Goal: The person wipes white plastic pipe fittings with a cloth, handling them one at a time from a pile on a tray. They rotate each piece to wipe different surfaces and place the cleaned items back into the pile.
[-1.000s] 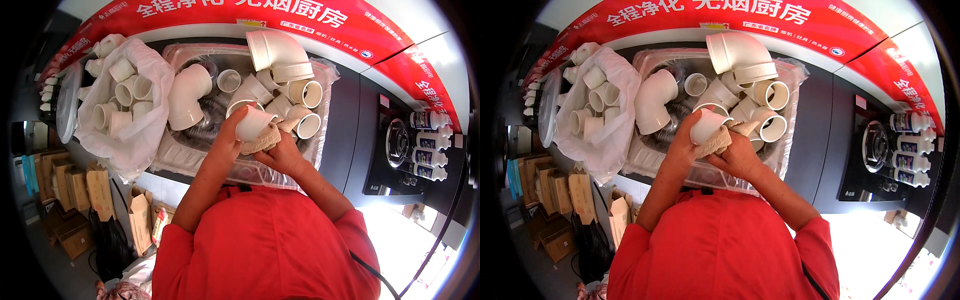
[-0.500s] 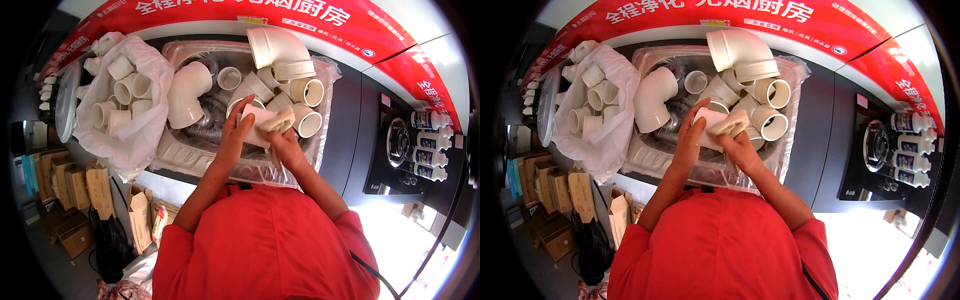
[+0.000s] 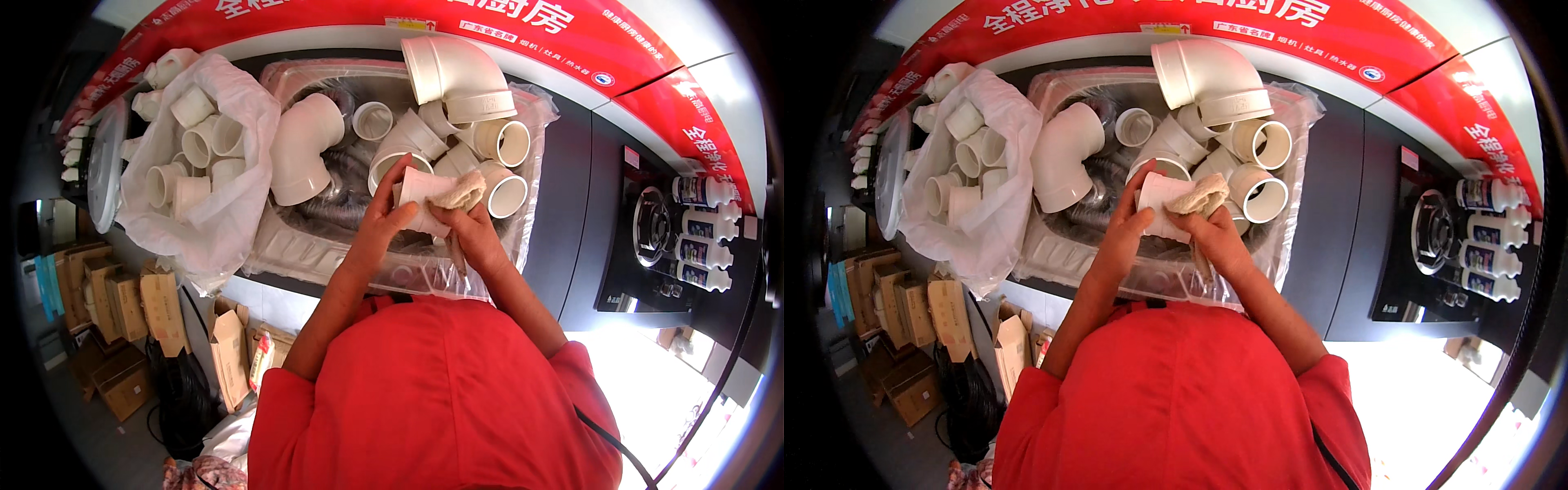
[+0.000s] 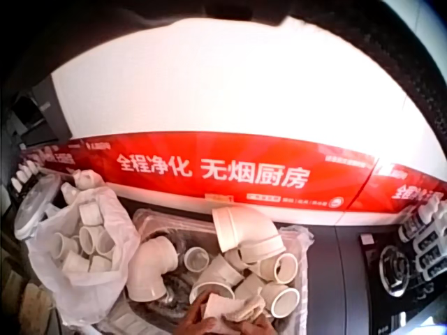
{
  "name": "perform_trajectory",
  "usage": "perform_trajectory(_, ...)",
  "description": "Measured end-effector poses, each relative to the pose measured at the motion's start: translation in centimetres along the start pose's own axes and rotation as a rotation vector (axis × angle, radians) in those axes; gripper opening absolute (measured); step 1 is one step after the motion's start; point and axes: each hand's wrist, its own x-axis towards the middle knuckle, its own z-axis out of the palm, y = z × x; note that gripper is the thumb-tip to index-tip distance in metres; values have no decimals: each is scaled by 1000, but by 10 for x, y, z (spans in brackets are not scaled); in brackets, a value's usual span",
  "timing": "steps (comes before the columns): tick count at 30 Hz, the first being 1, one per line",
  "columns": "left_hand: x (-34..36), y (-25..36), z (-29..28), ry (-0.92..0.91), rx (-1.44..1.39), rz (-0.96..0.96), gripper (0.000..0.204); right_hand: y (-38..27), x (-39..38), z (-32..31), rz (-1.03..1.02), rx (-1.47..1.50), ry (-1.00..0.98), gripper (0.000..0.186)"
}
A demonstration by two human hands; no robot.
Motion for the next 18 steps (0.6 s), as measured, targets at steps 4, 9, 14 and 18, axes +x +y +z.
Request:
perform_trajectory(4,0,-2,1,36,39,27,52,9,-4,10,-12,42,73,38)
perform_trajectory(9,-2,-30,-14,-21,76,121,47,13,-4,-5,-556,-1026,-142,31)
perform_trajectory(14,1,-14,-7,34,-362,-262,50,18,-2,-7,-543,-787,-98,32)
perform_trajectory(18,-5,-12,-7,70,-121,-122,54,16,-4,0,-129,-143,-9,35)
